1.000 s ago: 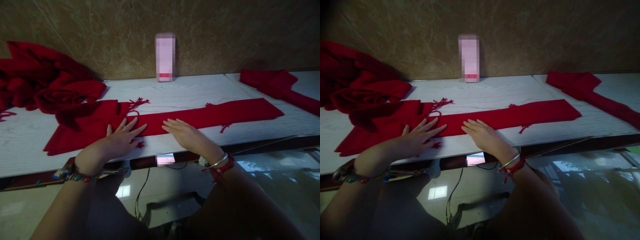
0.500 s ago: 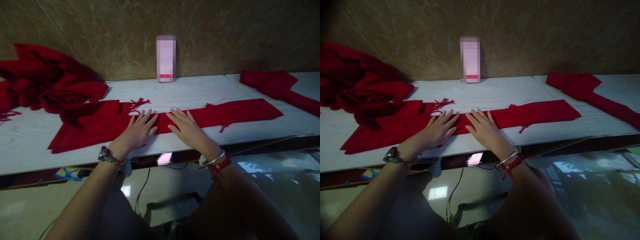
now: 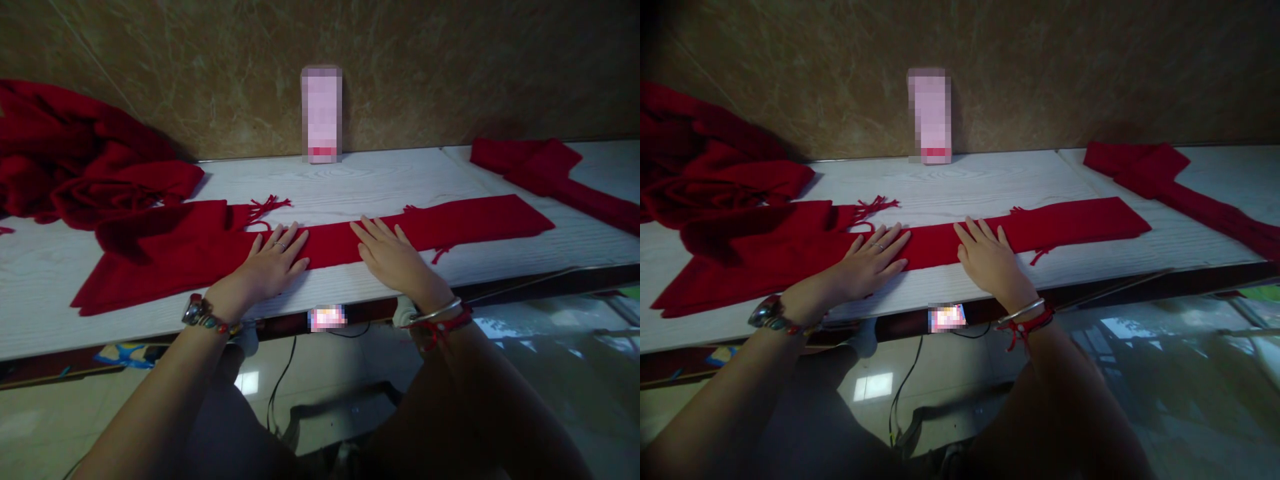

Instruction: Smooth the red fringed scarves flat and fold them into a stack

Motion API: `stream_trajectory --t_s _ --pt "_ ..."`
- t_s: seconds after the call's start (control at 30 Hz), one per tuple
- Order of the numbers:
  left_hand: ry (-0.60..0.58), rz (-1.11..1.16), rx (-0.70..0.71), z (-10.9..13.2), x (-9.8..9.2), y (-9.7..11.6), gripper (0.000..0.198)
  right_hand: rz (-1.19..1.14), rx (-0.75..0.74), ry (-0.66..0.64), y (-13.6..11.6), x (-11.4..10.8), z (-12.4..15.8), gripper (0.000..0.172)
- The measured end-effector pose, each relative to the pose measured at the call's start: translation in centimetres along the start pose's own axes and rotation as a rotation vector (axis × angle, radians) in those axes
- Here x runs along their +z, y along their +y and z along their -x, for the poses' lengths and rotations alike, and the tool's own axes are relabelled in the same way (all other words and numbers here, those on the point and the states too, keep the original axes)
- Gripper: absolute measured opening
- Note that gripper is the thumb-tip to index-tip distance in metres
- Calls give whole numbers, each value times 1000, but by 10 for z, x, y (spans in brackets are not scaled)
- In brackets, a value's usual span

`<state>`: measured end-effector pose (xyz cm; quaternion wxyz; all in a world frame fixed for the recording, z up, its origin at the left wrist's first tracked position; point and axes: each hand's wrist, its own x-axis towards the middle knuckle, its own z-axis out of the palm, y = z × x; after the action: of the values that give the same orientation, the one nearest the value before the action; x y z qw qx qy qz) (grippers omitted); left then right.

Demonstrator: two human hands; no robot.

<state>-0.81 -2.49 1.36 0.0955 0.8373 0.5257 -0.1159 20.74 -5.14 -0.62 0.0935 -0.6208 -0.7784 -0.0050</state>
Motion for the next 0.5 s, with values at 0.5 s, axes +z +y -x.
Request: stream_trajectory --t_s 0.5 --pt "1 -20 -52 1 -3 9 56 -9 -102 6 -5 3 -2 48"
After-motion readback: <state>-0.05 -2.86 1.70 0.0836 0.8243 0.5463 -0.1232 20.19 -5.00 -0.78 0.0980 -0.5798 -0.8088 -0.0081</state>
